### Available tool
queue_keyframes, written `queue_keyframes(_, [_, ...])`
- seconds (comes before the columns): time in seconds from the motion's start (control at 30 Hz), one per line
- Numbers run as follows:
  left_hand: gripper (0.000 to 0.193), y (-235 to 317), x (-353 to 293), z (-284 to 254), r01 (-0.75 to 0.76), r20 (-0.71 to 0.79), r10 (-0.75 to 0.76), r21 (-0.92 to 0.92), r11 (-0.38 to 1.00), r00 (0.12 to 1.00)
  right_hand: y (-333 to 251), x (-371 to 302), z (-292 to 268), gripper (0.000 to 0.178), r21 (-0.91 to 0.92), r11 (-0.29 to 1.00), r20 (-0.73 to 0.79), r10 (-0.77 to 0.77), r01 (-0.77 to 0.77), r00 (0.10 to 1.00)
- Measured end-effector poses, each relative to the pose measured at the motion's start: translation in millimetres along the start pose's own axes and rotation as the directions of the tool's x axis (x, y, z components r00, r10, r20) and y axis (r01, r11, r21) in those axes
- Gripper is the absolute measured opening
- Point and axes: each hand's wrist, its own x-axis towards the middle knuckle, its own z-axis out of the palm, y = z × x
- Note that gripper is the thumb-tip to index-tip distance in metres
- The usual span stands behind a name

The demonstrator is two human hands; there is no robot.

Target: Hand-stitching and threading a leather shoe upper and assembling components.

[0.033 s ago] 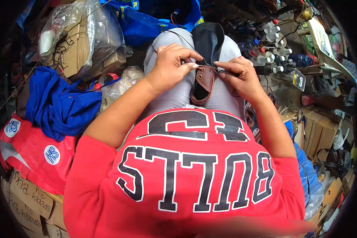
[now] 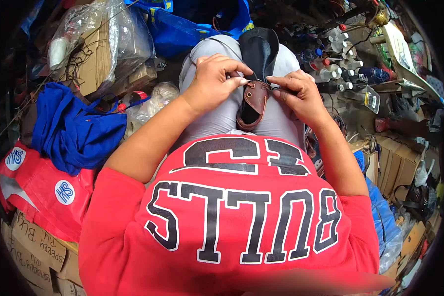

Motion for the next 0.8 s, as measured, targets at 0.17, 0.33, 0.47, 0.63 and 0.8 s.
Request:
queue_keyframes(0.17, [0.017, 1.5, -1.1, -3.6, 0.026, 0.028, -0.025, -0.055, 0.998, 0.999, -5.5, -2.3, -0.9, 0.026, -0.067, 0.998, -0.027, 0.004, -0.006, 1.000])
queue_keyframes(0.33, [0.012, 18.8, -18.5, -11.3, -0.010, 0.005, 0.009, 0.124, 0.992, 1.000, -18.1, -9.7, -0.5, 0.029, -0.180, 0.982, -0.043, -0.070, 0.062, 0.997])
queue_keyframes(0.47, [0.012, 32.7, -25.2, -9.3, 0.119, -0.018, -0.119, 0.006, 0.993, 0.993, -21.1, -11.0, 0.9, 0.032, -0.226, 0.972, -0.039, -0.075, 0.065, 0.996])
queue_keyframes(0.63, [0.011, 21.2, -7.7, -7.7, 0.067, -0.030, -0.068, -0.050, 0.997, 0.997, -11.8, -5.1, -1.0, 0.031, -0.180, 0.981, -0.028, -0.074, 0.068, 0.997])
queue_keyframes(0.8, [0.011, -2.0, 10.0, -6.7, 0.192, 0.102, -0.173, -0.225, 0.955, 0.980, -3.6, 3.2, -3.6, 0.026, -0.061, 0.998, 0.029, 0.009, -0.007, 1.000])
